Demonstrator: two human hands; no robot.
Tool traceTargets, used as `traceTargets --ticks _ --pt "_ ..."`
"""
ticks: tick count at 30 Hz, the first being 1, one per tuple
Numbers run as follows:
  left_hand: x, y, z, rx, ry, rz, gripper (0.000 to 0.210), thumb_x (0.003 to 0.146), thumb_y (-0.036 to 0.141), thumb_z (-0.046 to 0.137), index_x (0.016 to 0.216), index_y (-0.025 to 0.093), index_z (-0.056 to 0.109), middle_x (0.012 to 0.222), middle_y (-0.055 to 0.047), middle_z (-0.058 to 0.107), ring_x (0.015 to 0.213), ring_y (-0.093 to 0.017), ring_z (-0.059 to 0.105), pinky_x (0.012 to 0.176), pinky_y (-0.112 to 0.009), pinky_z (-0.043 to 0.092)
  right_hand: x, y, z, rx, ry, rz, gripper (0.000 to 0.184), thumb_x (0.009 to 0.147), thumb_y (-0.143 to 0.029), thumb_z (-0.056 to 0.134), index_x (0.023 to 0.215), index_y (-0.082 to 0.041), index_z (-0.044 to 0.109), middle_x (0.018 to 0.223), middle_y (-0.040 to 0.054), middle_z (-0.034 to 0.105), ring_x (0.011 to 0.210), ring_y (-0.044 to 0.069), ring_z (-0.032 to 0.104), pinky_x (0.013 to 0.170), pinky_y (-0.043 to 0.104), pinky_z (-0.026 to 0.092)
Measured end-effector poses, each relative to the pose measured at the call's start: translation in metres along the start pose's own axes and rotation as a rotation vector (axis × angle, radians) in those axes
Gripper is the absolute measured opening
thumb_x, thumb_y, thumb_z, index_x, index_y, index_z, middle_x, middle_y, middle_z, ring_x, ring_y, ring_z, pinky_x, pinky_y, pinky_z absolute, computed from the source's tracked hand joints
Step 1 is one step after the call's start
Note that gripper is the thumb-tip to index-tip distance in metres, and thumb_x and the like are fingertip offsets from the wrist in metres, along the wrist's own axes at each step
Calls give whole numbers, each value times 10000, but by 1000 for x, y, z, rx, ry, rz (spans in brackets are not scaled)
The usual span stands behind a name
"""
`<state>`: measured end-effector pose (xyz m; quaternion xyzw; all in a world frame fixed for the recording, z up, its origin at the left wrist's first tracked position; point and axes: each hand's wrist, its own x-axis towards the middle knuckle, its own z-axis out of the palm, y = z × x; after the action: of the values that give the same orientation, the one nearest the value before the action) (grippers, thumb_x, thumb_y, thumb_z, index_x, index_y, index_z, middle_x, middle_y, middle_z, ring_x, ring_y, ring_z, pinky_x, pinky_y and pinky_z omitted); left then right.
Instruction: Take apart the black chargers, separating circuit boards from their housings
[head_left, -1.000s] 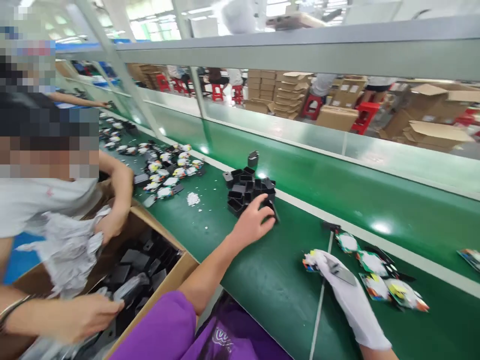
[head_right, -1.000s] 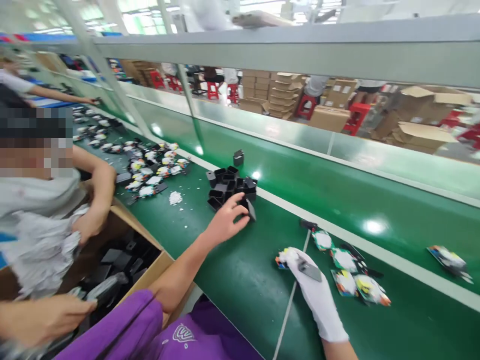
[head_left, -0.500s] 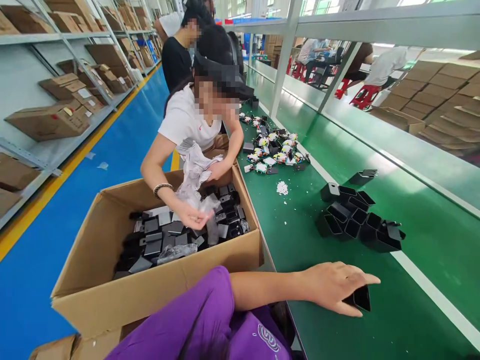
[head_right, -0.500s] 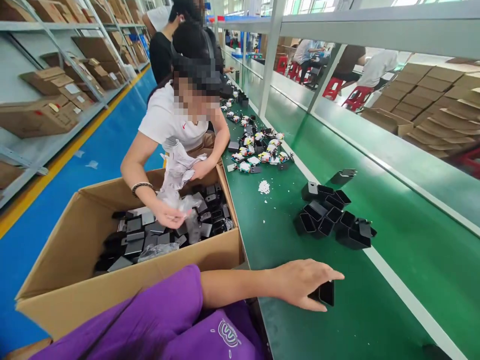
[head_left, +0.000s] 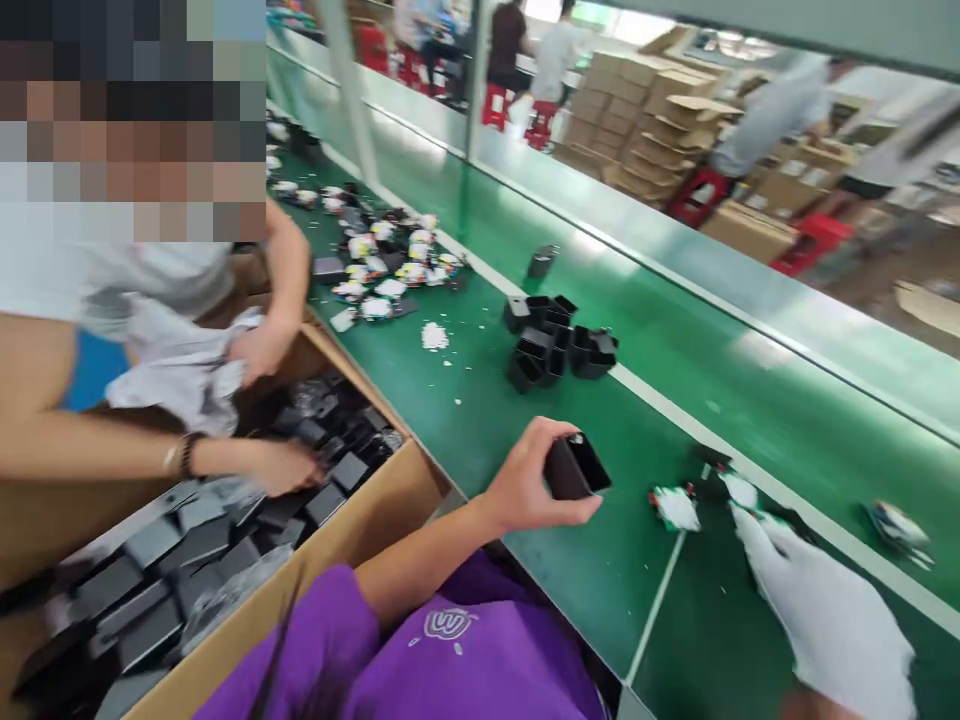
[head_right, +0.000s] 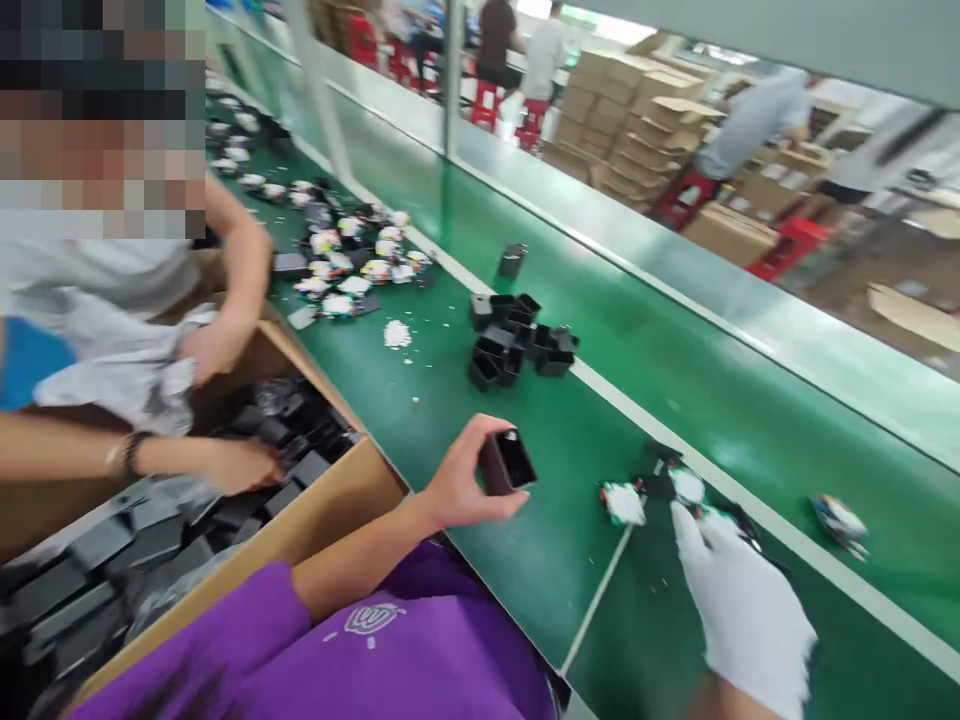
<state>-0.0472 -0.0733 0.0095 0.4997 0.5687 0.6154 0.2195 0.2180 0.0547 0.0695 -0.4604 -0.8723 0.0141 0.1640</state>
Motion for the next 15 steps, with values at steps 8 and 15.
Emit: traceTargets --ticks 8,15 --pt "-4 13 1 76 -122 236 617 643 238 750 1199 247 482 1023 -28 611 881 -191 647 734 -299 531 -6 -84 -16 339 72 -36 258 975 -419 564 1039 -247 746 926 58 787 784 213 727 750 334 565" --pt "-5 15 6 193 -328 250 695 622 186 708 1268 254 461 1086 -42 647 917 -210 680 767 -315 550 25 -123 -24 -38 -421 -184 156 944 -263 536 901 -217 679 755 26 722 637 181 670 546 260 358"
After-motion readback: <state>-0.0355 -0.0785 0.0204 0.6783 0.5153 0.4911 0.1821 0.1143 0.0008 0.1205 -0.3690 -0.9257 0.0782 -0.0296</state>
